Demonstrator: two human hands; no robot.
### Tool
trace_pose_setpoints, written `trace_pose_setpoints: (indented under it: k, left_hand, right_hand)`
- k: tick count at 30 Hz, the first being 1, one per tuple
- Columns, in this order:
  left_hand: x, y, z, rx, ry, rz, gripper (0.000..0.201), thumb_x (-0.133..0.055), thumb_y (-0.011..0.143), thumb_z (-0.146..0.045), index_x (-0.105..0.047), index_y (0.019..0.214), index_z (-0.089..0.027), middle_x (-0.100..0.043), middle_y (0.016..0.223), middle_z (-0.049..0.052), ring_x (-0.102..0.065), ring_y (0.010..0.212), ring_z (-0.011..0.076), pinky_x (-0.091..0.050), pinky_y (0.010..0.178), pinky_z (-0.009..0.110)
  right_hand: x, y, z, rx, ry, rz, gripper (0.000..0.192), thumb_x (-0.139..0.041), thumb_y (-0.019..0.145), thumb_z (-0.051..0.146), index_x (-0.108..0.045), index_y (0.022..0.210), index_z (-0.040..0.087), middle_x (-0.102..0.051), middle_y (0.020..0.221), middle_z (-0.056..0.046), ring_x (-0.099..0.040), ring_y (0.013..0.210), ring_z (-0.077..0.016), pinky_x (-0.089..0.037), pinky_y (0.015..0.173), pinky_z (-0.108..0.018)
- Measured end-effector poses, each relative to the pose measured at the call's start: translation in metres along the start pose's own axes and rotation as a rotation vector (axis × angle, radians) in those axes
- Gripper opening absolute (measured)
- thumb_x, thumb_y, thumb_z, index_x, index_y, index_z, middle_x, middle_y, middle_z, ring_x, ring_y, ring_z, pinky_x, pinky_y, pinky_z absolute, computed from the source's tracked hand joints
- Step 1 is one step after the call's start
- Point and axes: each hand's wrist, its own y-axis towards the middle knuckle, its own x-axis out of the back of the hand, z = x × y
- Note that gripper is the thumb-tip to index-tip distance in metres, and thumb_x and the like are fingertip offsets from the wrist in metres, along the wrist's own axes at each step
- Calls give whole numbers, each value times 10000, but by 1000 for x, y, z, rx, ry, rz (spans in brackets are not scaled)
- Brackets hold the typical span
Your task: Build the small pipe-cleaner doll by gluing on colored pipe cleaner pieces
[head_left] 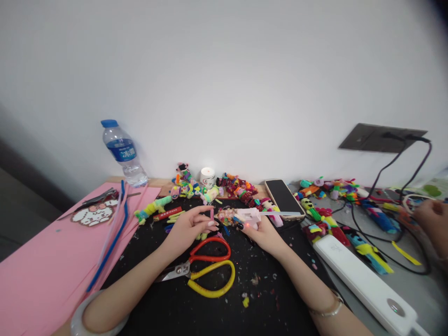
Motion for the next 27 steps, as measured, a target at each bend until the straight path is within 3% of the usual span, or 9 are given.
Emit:
trace_pose_setpoints:
  k: [27]
  left_hand:
    - [2,0,5,-27,32,56,466,-689,769,-304,-490,1167,-166,-750,828,60,-723,798,216,-551,699,292]
  right_hand:
    - [-1,0,5,-16,-4,-52,349,-600,789,315,-654,1092,151,-702,1053,-84,-641,955,-258,-510,859,-391]
